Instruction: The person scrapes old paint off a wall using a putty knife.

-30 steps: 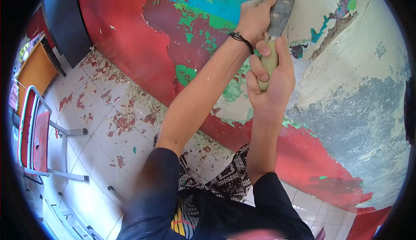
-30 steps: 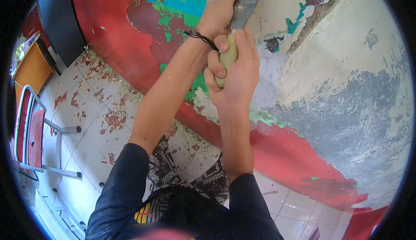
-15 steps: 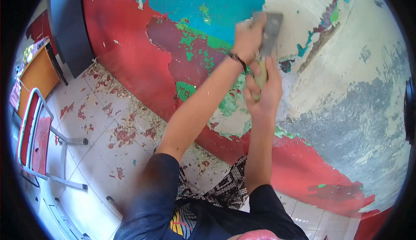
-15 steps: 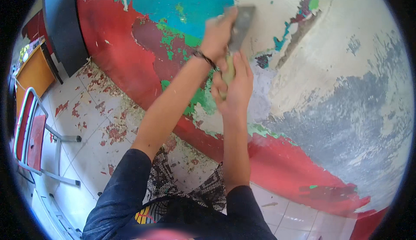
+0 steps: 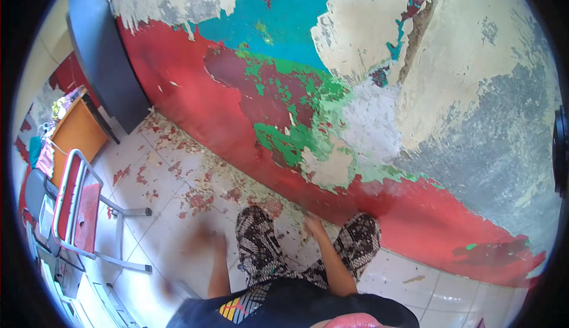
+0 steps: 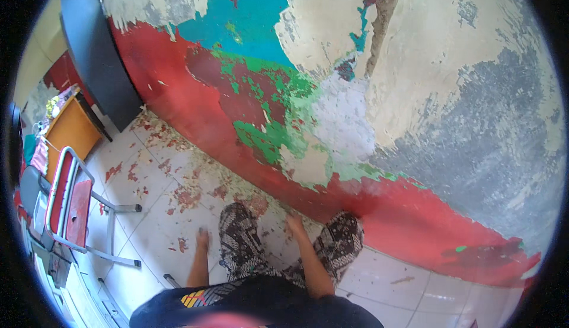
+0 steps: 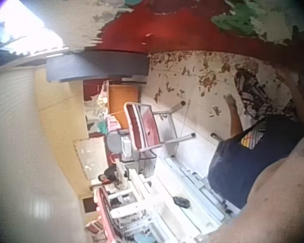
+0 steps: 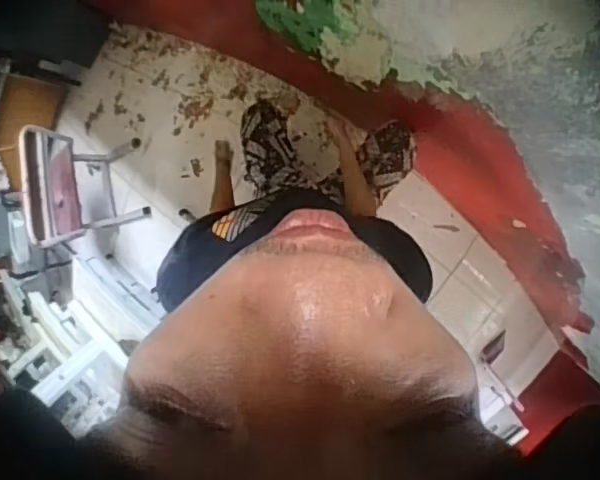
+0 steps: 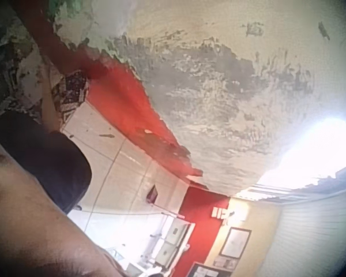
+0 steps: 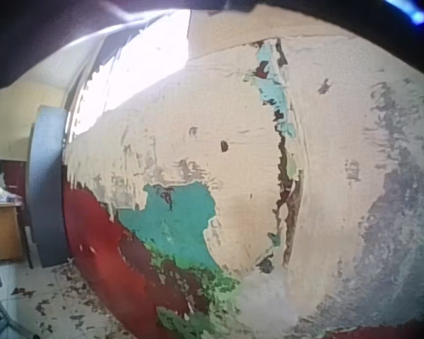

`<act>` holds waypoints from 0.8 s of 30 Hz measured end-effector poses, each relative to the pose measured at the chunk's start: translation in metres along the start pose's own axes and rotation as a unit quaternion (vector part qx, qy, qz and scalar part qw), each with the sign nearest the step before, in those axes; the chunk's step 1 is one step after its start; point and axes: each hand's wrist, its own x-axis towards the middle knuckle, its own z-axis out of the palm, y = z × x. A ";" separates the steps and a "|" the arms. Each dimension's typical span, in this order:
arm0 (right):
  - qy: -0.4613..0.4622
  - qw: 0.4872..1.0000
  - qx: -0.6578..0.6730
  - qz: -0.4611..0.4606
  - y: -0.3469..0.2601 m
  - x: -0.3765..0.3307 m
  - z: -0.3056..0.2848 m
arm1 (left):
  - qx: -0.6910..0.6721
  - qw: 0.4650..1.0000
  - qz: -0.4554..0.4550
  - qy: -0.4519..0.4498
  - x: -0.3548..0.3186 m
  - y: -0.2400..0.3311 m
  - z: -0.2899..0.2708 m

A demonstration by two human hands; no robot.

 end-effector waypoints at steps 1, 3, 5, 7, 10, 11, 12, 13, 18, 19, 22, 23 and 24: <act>0.073 0.984 0.065 0.150 0.026 -0.021 -0.015 | 0.000 1.000 -0.009 -0.008 -0.083 -0.037 0.031; 0.079 0.989 -0.031 0.120 0.077 -0.033 -0.049 | 0.240 0.960 -0.005 -0.146 -0.147 -0.025 0.033; 0.031 0.983 -0.124 0.131 0.059 -0.055 -0.045 | 0.155 0.980 -0.023 -0.123 -0.163 -0.036 0.034; -0.218 0.946 -0.212 0.114 0.006 -0.057 -0.042 | 0.070 0.991 -0.039 -0.103 -0.198 -0.043 0.036; -0.117 0.975 -0.185 0.021 -0.046 -0.063 -0.070 | -0.049 0.995 -0.037 -0.082 -0.233 -0.048 0.040; 0.013 0.983 -0.149 -0.110 -0.004 -0.027 -0.103 | -0.086 0.992 -0.022 -0.092 -0.237 -0.042 0.046; 0.150 0.948 -0.121 -0.252 0.026 -0.001 -0.133 | -0.137 0.986 0.002 -0.097 -0.241 -0.022 0.068; 0.100 0.956 -0.122 -0.247 0.007 -0.009 -0.094 | -0.170 0.983 -0.027 -0.058 -0.264 -0.051 0.041; 0.135 0.959 -0.065 -0.239 0.011 0.006 -0.105 | 0.074 0.964 -0.132 -0.219 -0.118 -0.020 -0.004; 0.095 0.965 -0.053 -0.237 -0.005 -0.008 -0.074 | 0.164 0.965 -0.042 -0.200 -0.098 -0.036 -0.048; 0.010 0.999 -0.028 -0.016 -0.064 -0.070 -0.071 | 0.005 0.993 -0.079 -0.085 -0.039 0.067 -0.074; 0.025 0.999 -0.018 -0.025 -0.058 -0.071 -0.072 | -0.035 0.996 -0.039 -0.074 -0.027 0.114 -0.081; 0.039 0.999 -0.009 -0.034 -0.054 -0.071 -0.074 | -0.038 0.996 -0.028 -0.080 -0.026 0.163 -0.083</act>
